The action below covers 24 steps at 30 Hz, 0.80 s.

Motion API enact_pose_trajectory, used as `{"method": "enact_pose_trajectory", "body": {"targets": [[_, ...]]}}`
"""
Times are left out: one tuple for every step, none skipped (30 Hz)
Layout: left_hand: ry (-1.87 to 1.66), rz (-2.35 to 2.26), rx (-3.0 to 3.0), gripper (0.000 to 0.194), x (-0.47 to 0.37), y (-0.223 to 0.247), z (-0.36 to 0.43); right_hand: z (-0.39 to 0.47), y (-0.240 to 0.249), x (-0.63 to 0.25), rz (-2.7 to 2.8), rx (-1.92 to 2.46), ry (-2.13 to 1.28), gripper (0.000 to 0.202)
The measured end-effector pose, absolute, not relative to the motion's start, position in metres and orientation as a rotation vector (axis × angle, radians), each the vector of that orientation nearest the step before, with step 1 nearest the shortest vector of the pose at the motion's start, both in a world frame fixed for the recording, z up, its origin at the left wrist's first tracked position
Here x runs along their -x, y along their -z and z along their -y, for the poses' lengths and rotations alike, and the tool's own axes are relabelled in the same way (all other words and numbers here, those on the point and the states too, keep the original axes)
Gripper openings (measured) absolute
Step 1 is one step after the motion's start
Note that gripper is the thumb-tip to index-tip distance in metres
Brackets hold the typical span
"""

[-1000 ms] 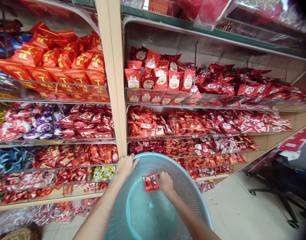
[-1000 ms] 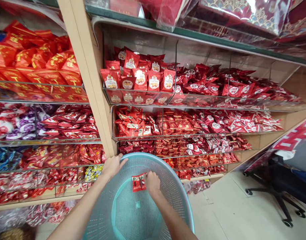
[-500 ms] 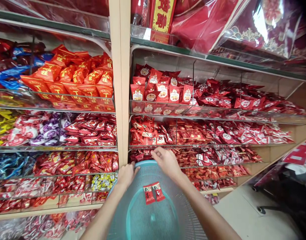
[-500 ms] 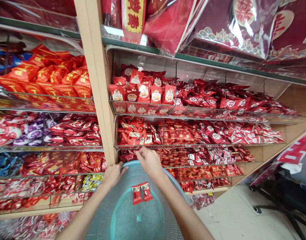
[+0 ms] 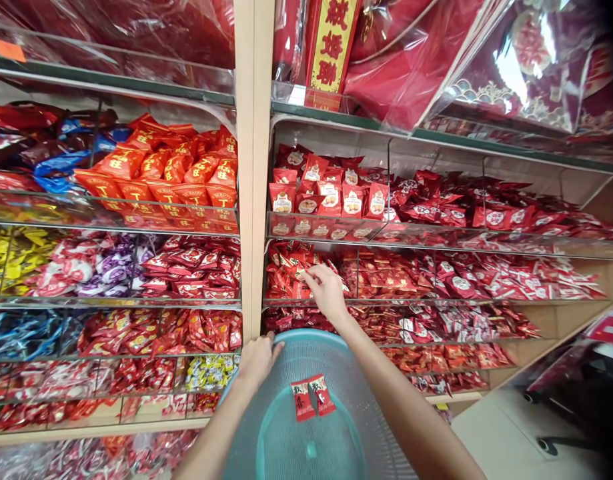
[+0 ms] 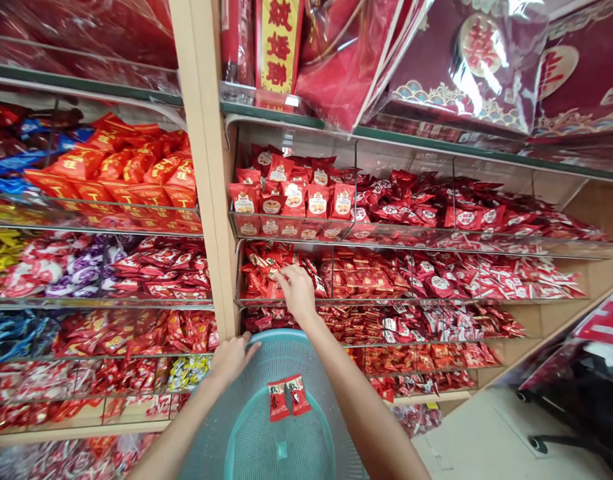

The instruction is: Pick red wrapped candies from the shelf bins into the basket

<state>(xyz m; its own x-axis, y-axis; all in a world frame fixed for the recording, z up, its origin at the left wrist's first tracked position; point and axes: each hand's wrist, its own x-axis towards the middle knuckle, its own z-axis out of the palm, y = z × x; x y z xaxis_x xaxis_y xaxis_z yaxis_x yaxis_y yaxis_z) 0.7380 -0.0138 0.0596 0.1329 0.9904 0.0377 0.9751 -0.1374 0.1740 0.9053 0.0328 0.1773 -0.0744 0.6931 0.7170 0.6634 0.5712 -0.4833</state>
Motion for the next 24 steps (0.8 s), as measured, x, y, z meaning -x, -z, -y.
{"method": "enact_pose_trajectory", "body": {"targets": [[-0.213, -1.988, -2.276, 0.047, -0.738, -0.06, 0.014, -0.032, -0.179, -0.909, 1.73, 1.11, -0.083, 0.026], [-0.207, -1.988, -2.27, 0.047, -0.738, -0.06, 0.014, -0.031, -0.18, -0.912, 1.689, 1.102, -0.132, 0.028], [-0.201, -1.99, -2.263, 0.047, -0.738, -0.061, 0.014, -0.029, -0.181, -0.915, 1.646, 1.094, -0.181, 0.029], [-0.196, -1.991, -2.26, 0.047, -0.739, -0.061, 0.014, -0.027, -0.182, -0.918, 1.602, 1.084, -0.237, 0.03], [-0.195, -1.993, -2.26, 0.047, -0.739, -0.061, 0.014, -0.024, -0.182, -0.92, 1.555, 1.072, -0.297, 0.03], [-0.198, -1.994, -2.264, 0.047, -0.739, -0.06, 0.014, -0.021, -0.182, -0.922, 1.507, 1.056, -0.362, 0.029], [-0.201, -1.995, -2.27, 0.047, -0.739, -0.06, 0.014, -0.018, -0.181, -0.924, 1.454, 1.038, -0.424, 0.029], [-0.204, -1.995, -2.276, 0.047, -0.739, -0.059, 0.014, -0.014, -0.181, -0.925, 1.399, 1.019, -0.482, 0.028], [-0.208, -1.993, -2.283, 0.047, -0.739, -0.059, 0.013, -0.009, -0.18, -0.926, 1.34, 0.997, -0.543, 0.028], [-0.214, -1.99, -2.292, 0.048, -0.738, -0.058, 0.013, -0.004, -0.179, -0.926, 1.278, 0.972, -0.616, 0.027], [-0.219, -1.987, -2.302, 0.048, -0.738, -0.057, 0.013, 0.002, -0.177, -0.926, 1.218, 0.947, -0.708, 0.027], [-0.223, -1.988, -2.312, 0.048, -0.738, -0.057, 0.012, 0.009, -0.174, -0.925, 1.164, 0.924, -0.82, 0.027], [-0.226, -1.99, -2.321, 0.047, -0.738, -0.056, 0.012, 0.017, -0.171, -0.924, 1.117, 0.906, -0.941, 0.028], [-0.228, -1.993, -2.329, 0.047, -0.738, -0.055, 0.012, 0.025, -0.166, -0.922, 1.078, 0.897, -1.063, 0.03], [-0.226, -1.997, -2.331, 0.046, -0.738, -0.055, 0.011, 0.033, -0.161, -0.92, 1.047, 0.899, -1.176, 0.031], [-0.222, -2.0, -2.329, 0.046, -0.738, -0.055, 0.011, 0.041, -0.155, -0.918, 1.016, 0.911, -1.277, 0.032], [-0.215, -2.002, -2.323, 0.046, -0.738, -0.054, 0.011, 0.049, -0.148, -0.915, 0.978, 0.926, -1.37, 0.032], [-0.205, -2.004, -2.316, 0.046, -0.738, -0.054, 0.011, 0.056, -0.14, -0.912, 0.931, 0.942, -1.462, 0.032], [-0.193, -2.006, -2.311, 0.046, -0.738, -0.054, 0.011, 0.062, -0.132, -0.91, 0.878, 0.955, -1.554, 0.032], [-0.182, -2.008, -2.305, 0.046, -0.739, -0.055, 0.011, 0.067, -0.124, -0.908, 0.822, 0.963, -1.639, 0.032], [-0.172, -2.007, -2.3, 0.046, -0.739, -0.055, 0.011, 0.072, -0.117, -0.907, 0.772, 0.962, -1.707, 0.032], [-0.166, -2.005, -2.295, 0.046, -0.739, -0.055, 0.011, 0.075, -0.11, -0.906, 0.735, 0.955, -1.757, 0.031], [-0.158, -2.002, -2.288, 0.047, -0.739, -0.056, 0.011, 0.078, -0.105, -0.906, 0.72, 0.944, -1.789, 0.03], [-0.152, -1.998, -2.28, 0.049, -0.74, -0.057, 0.011, 0.08, -0.101, -0.906, 0.728, 0.932, -1.804, 0.028]]}}
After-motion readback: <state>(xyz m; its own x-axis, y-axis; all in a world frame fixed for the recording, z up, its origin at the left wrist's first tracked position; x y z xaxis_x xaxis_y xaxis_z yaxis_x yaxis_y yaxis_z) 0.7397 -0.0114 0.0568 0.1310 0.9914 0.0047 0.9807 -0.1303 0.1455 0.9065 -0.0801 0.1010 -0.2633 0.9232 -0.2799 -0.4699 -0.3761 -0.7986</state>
